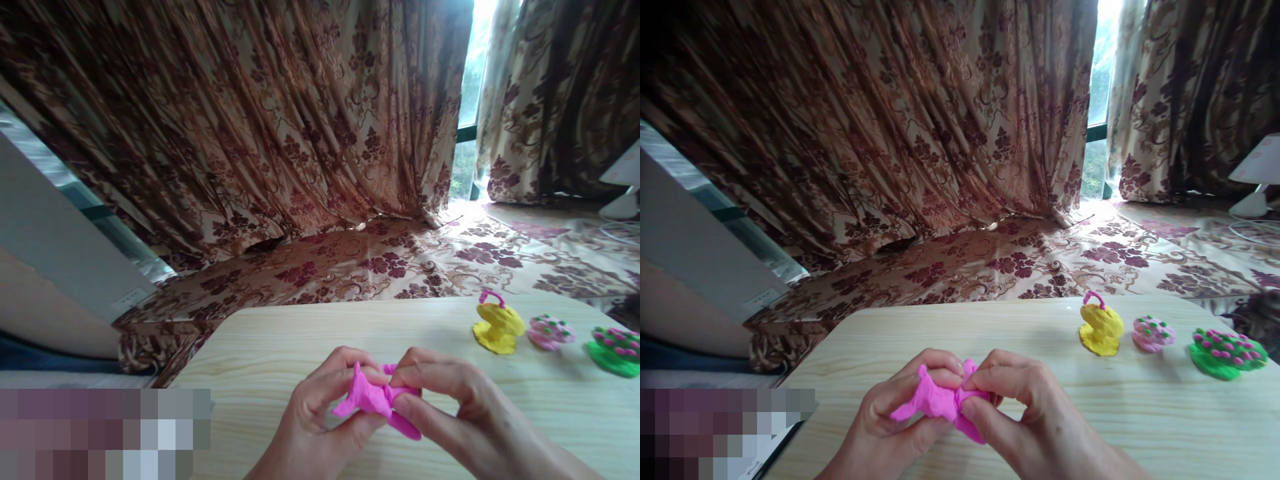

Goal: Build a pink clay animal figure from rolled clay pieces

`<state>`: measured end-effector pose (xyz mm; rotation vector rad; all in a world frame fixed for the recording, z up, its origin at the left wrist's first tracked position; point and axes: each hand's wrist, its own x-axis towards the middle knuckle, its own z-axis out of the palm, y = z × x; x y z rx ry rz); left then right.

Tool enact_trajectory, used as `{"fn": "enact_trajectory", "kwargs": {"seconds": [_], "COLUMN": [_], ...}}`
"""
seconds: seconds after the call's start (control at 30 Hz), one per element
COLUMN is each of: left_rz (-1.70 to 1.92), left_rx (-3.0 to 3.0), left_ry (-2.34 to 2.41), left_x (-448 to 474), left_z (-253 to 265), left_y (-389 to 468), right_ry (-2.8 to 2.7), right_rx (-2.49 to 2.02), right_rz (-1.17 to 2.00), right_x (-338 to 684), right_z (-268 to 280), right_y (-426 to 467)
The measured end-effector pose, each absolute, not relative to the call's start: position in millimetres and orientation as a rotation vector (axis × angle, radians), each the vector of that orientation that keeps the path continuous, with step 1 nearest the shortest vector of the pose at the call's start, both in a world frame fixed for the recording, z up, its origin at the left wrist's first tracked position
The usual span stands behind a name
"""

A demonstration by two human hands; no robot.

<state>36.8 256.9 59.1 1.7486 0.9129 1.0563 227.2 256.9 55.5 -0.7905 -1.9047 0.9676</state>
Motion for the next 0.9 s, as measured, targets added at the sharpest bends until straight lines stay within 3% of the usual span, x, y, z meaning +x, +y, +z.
{"fn": "enact_trajectory", "kwargs": {"seconds": [0.9], "left_rz": [0.974], "left_rx": [1.748], "left_ry": [0.940], "left_x": [32.1], "left_z": [46.8], "left_y": [258.8], "right_ry": [-1.859], "right_rx": [-0.929], "right_rz": [0.939], "right_x": [218.1], "right_z": [56.1], "right_y": [258.4]}}
